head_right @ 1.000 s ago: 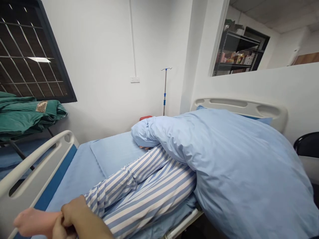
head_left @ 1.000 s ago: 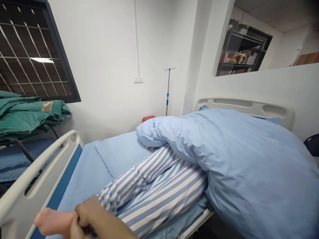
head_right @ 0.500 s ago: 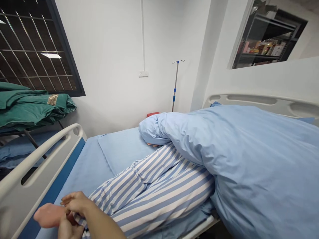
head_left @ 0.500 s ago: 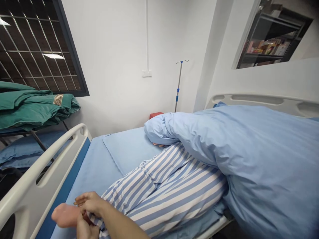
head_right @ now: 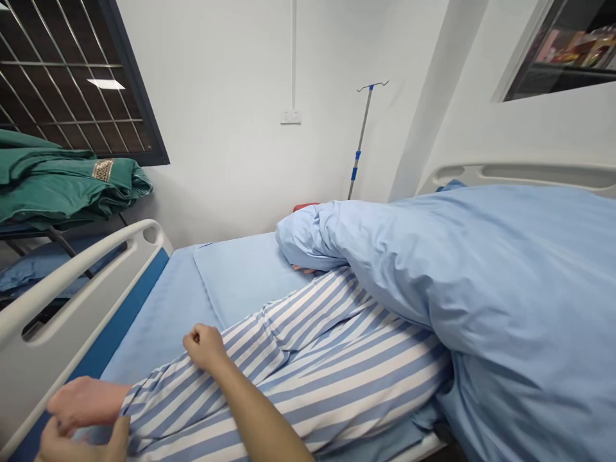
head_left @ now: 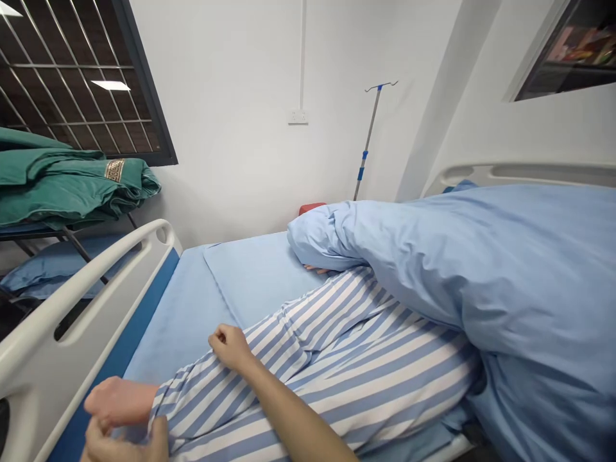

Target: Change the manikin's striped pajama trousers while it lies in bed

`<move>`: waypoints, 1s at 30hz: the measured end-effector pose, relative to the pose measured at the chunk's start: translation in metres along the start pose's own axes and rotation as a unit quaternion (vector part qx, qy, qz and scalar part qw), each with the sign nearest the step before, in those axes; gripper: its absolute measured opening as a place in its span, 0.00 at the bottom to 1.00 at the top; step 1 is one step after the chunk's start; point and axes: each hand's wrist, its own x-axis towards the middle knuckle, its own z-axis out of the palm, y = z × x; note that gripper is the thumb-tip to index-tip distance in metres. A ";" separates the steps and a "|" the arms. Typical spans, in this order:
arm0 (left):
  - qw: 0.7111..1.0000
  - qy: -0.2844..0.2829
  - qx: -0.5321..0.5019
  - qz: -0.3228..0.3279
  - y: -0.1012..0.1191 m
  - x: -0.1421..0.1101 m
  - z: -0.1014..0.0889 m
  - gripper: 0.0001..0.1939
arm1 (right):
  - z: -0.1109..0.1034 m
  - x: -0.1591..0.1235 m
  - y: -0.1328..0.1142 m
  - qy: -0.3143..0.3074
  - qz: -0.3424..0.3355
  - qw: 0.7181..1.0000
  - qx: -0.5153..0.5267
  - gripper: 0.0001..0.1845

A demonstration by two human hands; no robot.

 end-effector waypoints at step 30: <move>0.973 -0.220 0.016 0.065 0.020 0.020 0.116 0.16 | 0.033 0.014 0.022 0.012 -0.009 1.000 0.016 0.21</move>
